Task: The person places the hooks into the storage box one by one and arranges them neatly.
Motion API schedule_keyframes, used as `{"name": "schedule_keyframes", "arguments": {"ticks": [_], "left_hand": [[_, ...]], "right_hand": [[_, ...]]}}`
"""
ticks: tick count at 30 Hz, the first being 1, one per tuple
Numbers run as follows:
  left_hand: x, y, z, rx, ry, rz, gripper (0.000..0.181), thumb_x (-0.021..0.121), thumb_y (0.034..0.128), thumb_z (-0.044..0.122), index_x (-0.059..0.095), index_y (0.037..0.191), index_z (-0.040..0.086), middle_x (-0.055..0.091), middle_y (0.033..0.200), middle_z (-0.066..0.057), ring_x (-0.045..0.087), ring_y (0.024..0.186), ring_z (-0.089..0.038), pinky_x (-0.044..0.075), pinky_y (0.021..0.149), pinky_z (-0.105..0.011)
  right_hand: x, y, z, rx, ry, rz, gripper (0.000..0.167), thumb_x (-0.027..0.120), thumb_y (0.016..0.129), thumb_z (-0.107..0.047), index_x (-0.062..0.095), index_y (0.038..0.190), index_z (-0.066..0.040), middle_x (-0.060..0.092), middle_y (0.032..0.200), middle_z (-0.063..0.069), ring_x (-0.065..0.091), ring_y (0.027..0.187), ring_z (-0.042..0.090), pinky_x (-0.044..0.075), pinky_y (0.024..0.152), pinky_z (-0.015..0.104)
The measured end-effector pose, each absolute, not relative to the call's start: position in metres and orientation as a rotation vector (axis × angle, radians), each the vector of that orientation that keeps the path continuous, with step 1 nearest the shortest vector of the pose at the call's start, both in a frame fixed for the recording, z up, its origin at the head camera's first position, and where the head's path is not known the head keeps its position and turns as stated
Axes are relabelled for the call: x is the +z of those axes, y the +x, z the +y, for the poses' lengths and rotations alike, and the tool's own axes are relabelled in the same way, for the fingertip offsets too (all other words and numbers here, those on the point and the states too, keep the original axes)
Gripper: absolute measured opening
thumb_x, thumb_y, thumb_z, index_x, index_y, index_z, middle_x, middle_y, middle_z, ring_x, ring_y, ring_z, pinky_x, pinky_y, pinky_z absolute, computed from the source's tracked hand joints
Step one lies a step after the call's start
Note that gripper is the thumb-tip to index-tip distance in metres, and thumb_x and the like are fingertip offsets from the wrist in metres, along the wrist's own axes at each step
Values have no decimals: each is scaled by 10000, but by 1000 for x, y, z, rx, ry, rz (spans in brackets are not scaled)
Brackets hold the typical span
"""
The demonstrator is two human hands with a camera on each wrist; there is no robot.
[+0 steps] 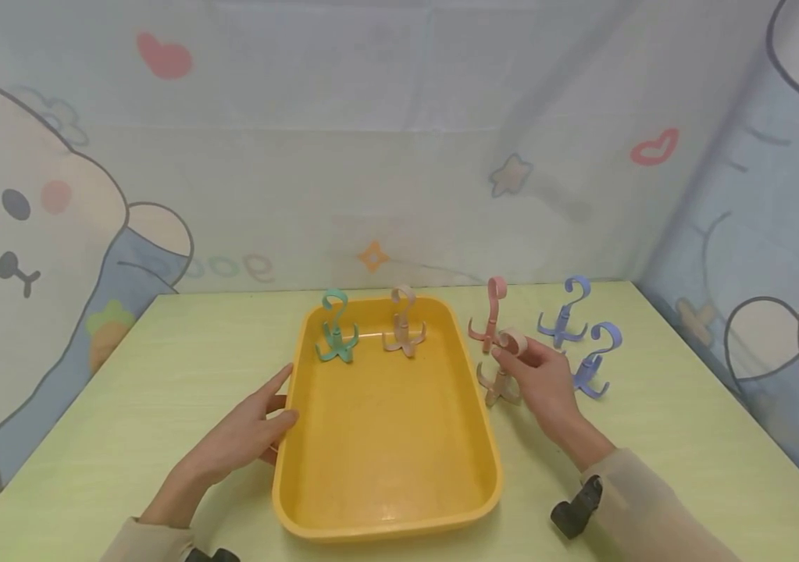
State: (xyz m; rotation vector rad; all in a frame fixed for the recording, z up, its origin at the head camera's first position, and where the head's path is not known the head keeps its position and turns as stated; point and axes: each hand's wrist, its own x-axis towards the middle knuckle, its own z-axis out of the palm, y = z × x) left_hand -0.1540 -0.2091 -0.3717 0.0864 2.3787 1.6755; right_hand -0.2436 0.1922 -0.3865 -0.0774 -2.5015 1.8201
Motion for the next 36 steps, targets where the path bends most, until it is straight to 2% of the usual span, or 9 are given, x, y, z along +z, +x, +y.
{"name": "schedule_keyframes", "arguments": {"ticks": [3,6,11,18,22,26,28,33,36], "left_hand": [[-372,-154,-209,1677,85,2378,838,516,996,130,103,1721,214,567,1484,-254,730,749,-247,660,639,-419],[-371,-154,-208,1678,86,2377,839,516,995,128,103,1721,211,563,1488,-257,734,746,-254,659,635,-418],[-371,-155,-208,1680,92,2374,842,515,995,127,94,1721,201,556,1496,-261,733,742,-257,659,633,-416],[-371,-155,-210,1673,119,2365,841,511,1007,135,73,1722,196,540,1506,-275,735,753,-249,660,640,-417],[-370,-155,-210,1675,118,2365,839,513,1008,135,78,1722,200,539,1506,-277,737,756,-253,660,639,-418],[-371,-154,-209,1678,99,2369,839,521,1005,136,90,1722,202,537,1513,-273,736,756,-254,660,635,-419],[-371,-154,-209,1675,99,2371,838,521,1006,137,90,1722,198,536,1514,-274,737,757,-255,661,635,-418],[-371,-154,-210,1675,100,2369,842,517,1005,132,79,1722,188,536,1510,-277,730,747,-254,659,636,-417],[-371,-154,-210,1674,93,2370,842,516,1004,129,78,1721,182,535,1512,-274,723,743,-251,658,637,-414]], "right_hand": [[-386,-245,191,1771,-122,-2527,365,753,970,-435,743,955,-71,754,1017,-117,610,990,48,538,874,226],[-385,-246,190,1767,-142,-2529,439,738,980,-442,739,1032,-6,756,1146,-82,639,1011,34,566,923,195],[-385,-247,189,1840,-120,-2486,505,718,1000,-409,714,1293,3,732,1351,-46,644,1071,-46,562,1033,302],[-385,-246,194,1981,-2,-2337,442,718,1015,-280,702,1327,33,743,1168,-230,726,977,-71,615,878,206],[-384,-245,197,2079,63,-2256,360,723,1011,-271,741,1278,-29,767,1116,-210,758,978,-18,624,845,206],[-380,-242,199,2097,131,-2251,392,711,1017,-280,727,1273,16,765,1088,-210,767,981,13,626,852,219],[-378,-242,199,2102,167,-2255,349,707,1020,-279,755,1240,-13,756,1110,-208,772,977,29,630,851,233],[-372,-240,202,2125,230,-2269,170,705,1021,-269,807,1141,-205,749,1160,-180,778,983,60,637,850,255],[-368,-239,203,2123,246,-2279,167,701,1024,-265,797,1145,-201,768,1133,-168,778,975,56,636,850,252]]}}
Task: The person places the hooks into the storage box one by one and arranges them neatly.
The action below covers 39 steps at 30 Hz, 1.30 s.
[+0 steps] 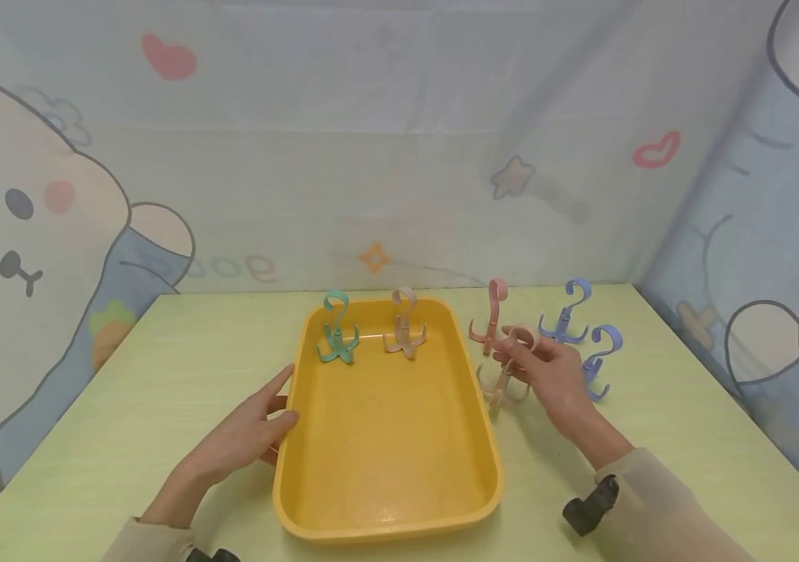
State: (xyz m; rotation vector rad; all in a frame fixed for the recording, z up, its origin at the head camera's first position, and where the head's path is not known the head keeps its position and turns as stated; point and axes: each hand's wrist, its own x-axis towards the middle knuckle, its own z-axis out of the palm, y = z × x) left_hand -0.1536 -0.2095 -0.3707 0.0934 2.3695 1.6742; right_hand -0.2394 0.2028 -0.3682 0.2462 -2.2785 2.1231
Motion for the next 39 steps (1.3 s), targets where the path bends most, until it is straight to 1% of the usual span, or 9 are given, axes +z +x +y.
{"name": "schedule_keyframes", "arguments": {"ticks": [4,7,12,15,20,27,30,34,39], "left_hand": [[-371,-153,-209,1673,87,2374,839,515,1006,129,79,1721,178,536,1514,-270,722,746,-251,657,637,-411],[-370,-153,-209,1675,89,2375,838,514,1006,128,82,1721,184,547,1502,-268,722,745,-251,656,635,-410],[-371,-153,-210,1674,100,2376,834,512,1008,128,83,1721,187,551,1492,-272,721,744,-246,657,636,-410],[-371,-153,-210,1675,100,2373,835,512,1008,127,81,1722,188,546,1498,-275,722,751,-245,658,638,-411],[-371,-154,-209,1672,86,2380,837,516,1004,130,89,1721,191,548,1501,-267,723,754,-244,658,635,-411],[-370,-155,-209,1664,88,2389,830,512,1009,131,91,1721,193,542,1511,-268,727,765,-243,659,639,-410],[-370,-155,-209,1662,79,2391,829,514,1009,131,94,1721,190,541,1512,-270,731,768,-247,659,638,-409],[-371,-154,-209,1668,81,2385,832,515,1007,133,92,1721,186,539,1512,-273,740,772,-253,659,642,-410],[-371,-154,-209,1675,94,2376,835,517,1006,134,88,1721,184,535,1514,-278,749,768,-261,661,650,-410]], "right_hand": [[-360,-237,203,2127,269,-2272,188,695,1027,-258,773,1180,-183,805,1051,-138,782,965,56,634,843,240],[-352,-237,202,2127,302,-2250,196,696,1026,-252,773,1187,-171,811,1032,-125,784,974,60,632,842,229],[-344,-238,199,2102,361,-2233,229,693,1028,-238,790,1164,-81,778,1116,-174,777,975,41,625,855,219],[-340,-238,197,2110,377,-2213,246,704,1020,-226,787,1133,-23,760,1160,-170,778,964,45,627,858,231],[-333,-238,194,2073,392,-2216,210,714,1014,-213,800,1097,-40,759,1146,-177,772,941,40,628,846,222],[-322,-237,184,2164,402,-2176,137,726,1003,-181,817,1070,-103,812,998,-92,782,935,63,628,861,228],[-318,-237,178,2192,436,-2169,143,714,1011,-179,791,1058,-68,820,997,-65,784,976,70,624,884,237],[-315,-237,171,2189,487,-2180,191,698,1022,-187,768,1104,-30,823,1023,-54,783,1010,82,624,896,247],[-311,-237,165,2183,482,-2209,185,708,1016,-215,803,1145,-123,804,1105,-93,782,1021,88,629,883,240]]}}
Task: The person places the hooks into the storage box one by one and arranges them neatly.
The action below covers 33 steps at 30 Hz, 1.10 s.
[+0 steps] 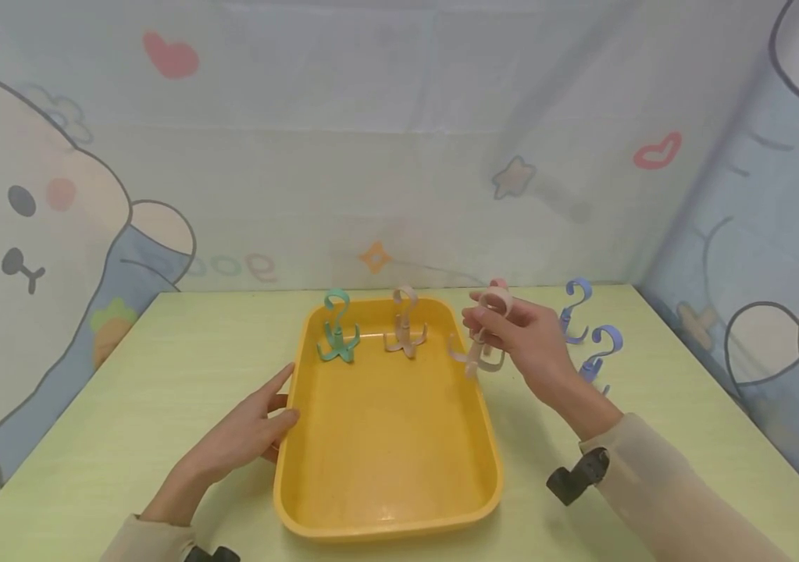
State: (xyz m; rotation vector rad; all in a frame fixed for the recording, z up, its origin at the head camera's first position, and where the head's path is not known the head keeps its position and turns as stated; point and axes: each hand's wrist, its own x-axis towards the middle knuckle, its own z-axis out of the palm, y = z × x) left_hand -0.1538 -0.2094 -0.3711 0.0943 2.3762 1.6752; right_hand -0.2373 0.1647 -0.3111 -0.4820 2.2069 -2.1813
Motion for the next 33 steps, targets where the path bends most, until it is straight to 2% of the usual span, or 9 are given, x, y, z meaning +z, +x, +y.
{"name": "schedule_keyframes", "arguments": {"ticks": [5,10,18,27,33], "left_hand": [[-371,-154,-209,1676,98,2378,830,514,1011,130,85,1721,177,529,1519,-284,761,780,-268,664,660,-411],[-372,-154,-209,1675,95,2378,831,516,1012,127,85,1721,176,531,1519,-285,766,778,-269,666,672,-412],[-372,-155,-208,1672,70,2397,827,522,1006,119,106,1719,170,548,1505,-279,764,760,-262,667,673,-406],[-372,-153,-207,1663,49,2408,830,525,1002,121,106,1718,148,548,1502,-282,763,745,-259,667,675,-401],[-372,-154,-206,1670,53,2395,835,526,998,120,107,1719,162,556,1498,-273,766,743,-262,668,682,-400]], "right_hand": [[-309,-238,157,-2186,-492,2171,151,705,1018,-203,822,1107,-170,776,1180,-91,777,1038,94,629,902,256],[-308,-239,151,-2154,-504,2178,151,690,1030,-217,815,1108,-183,787,1146,-100,773,1041,87,623,916,250],[-309,-240,143,-2113,-478,2184,237,690,1032,-234,785,1211,-112,813,1079,-88,780,1045,104,622,919,250],[-310,-240,127,-2153,-539,2094,276,649,1051,-152,762,1189,58,753,1198,-122,780,1030,108,624,928,271],[-311,-242,114,-2140,-572,2085,249,641,1050,-119,763,1176,57,763,1173,-127,779,1018,101,625,935,287]]}}
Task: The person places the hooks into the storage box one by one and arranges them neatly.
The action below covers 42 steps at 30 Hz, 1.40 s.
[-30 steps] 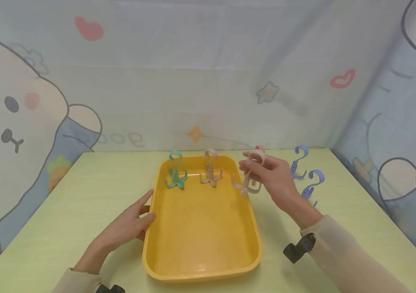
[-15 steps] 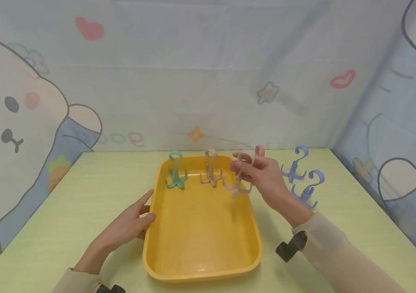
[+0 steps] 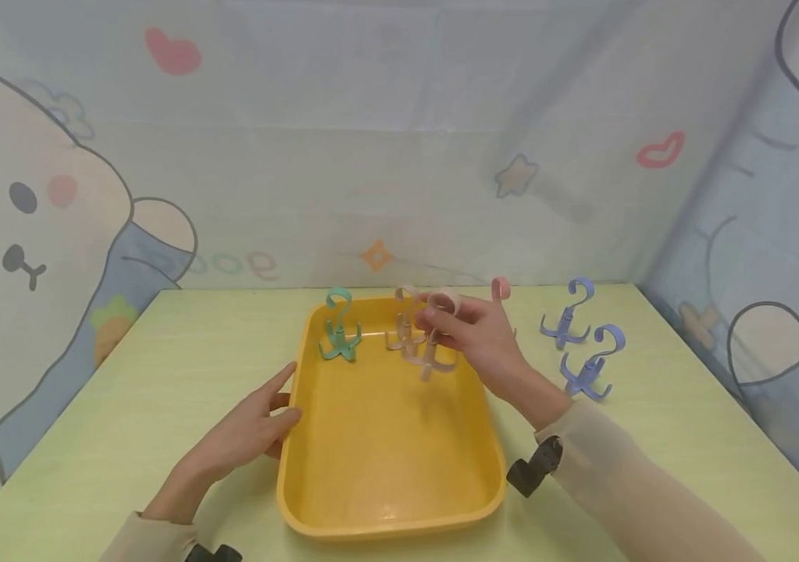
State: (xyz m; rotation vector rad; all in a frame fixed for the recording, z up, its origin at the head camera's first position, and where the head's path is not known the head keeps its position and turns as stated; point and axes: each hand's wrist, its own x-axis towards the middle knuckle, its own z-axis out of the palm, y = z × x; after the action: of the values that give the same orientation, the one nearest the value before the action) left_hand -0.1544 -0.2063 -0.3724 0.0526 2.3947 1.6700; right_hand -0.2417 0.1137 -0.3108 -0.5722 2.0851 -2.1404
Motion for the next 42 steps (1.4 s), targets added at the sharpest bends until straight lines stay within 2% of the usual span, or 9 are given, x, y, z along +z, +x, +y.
{"name": "schedule_keyframes", "arguments": {"ticks": [4,13,16,19,32,35,42], "left_hand": [[-373,-155,-206,1671,59,2395,831,522,1000,119,108,1719,167,559,1492,-273,765,746,-261,668,681,-400],[-373,-154,-207,1664,59,2413,831,528,1006,119,98,1717,141,554,1488,-286,757,760,-251,666,675,-391],[-373,-154,-207,1674,71,2404,832,528,1005,115,98,1717,141,561,1477,-286,755,757,-251,665,669,-388],[-373,-154,-207,1688,79,2391,826,529,1008,108,106,1717,149,563,1474,-283,758,760,-256,666,668,-391],[-372,-152,-209,1675,98,2383,845,526,1000,125,78,1716,117,527,1507,-308,761,770,-263,668,680,-397],[-372,-152,-209,1678,106,2381,846,526,999,124,78,1716,119,525,1507,-312,760,765,-262,667,674,-396],[-373,-153,-210,1676,101,2378,850,529,994,124,81,1716,120,524,1511,-309,757,768,-259,667,675,-398]], "right_hand": [[-311,-243,104,-2126,-588,2078,242,636,1050,-106,764,1166,63,765,1181,-118,779,1022,111,625,943,301],[-313,-242,82,-2081,-601,2054,324,642,1049,-116,702,1308,70,791,1160,-2,770,1063,146,614,988,350],[-314,-242,76,-2062,-586,2053,345,647,1048,-123,689,1330,72,786,1181,-17,769,1065,143,612,994,344],[-315,-241,70,-2053,-571,2046,363,654,1044,-123,675,1358,57,806,1116,-2,772,1055,143,616,983,327],[-318,-242,52,-2039,-602,2018,351,639,1045,-93,659,1348,83,807,1118,69,775,1069,156,608,1012,381],[-318,-242,48,-2041,-609,2017,338,643,1042,-86,666,1326,96,800,1157,104,776,1068,153,606,1017,393],[-318,-242,40,-2043,-623,2016,316,656,1033,-80,693,1290,100,713,1282,296,776,1103,224,607,1016,417]]}}
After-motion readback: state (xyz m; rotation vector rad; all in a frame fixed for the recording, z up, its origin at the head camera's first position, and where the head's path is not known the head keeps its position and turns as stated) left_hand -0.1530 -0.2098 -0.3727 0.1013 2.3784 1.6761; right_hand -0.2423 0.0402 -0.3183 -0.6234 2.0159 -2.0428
